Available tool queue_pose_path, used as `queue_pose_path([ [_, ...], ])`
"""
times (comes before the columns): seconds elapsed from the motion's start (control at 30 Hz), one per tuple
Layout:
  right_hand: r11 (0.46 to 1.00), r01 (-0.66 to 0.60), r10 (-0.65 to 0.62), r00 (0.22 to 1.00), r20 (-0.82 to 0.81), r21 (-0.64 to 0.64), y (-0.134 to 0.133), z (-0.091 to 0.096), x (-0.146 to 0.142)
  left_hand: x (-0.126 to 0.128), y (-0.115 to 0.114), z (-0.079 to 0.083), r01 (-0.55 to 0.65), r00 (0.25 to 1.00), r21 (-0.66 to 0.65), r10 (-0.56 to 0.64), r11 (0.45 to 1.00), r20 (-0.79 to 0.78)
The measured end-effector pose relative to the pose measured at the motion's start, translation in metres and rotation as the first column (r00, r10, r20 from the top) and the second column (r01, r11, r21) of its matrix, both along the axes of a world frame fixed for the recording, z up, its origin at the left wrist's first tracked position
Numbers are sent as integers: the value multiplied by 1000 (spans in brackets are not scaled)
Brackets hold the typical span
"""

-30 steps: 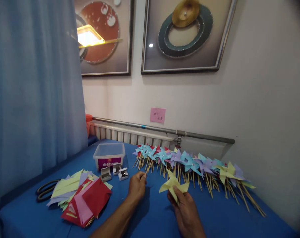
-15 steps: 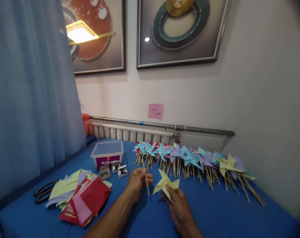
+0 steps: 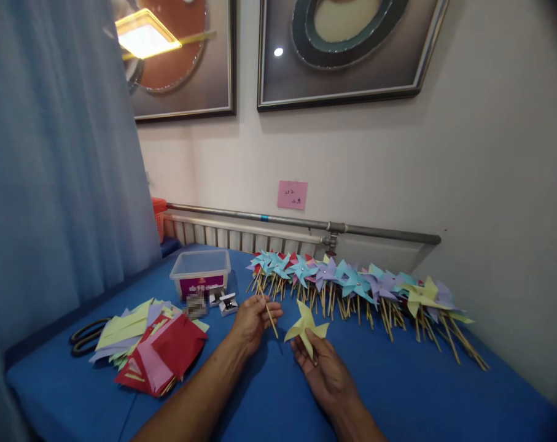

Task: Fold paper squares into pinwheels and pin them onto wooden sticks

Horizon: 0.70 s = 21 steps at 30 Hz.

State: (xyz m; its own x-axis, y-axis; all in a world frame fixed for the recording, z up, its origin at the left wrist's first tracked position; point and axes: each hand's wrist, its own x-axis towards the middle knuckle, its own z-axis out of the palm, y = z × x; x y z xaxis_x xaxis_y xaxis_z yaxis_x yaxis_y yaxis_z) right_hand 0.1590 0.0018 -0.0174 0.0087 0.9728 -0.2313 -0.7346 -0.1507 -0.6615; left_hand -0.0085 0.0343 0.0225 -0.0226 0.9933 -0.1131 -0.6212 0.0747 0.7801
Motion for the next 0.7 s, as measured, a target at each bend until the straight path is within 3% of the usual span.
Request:
queue_pose_path([
  [0.4, 997, -65, 66, 997, -36, 37, -7, 8, -7, 16, -8, -4, 61, 995, 17, -62, 998, 79],
  [0.7, 997, -46, 50, 996, -72, 58, -7, 15, -5, 20, -7, -6, 32, 999, -47, -33, 998, -21],
])
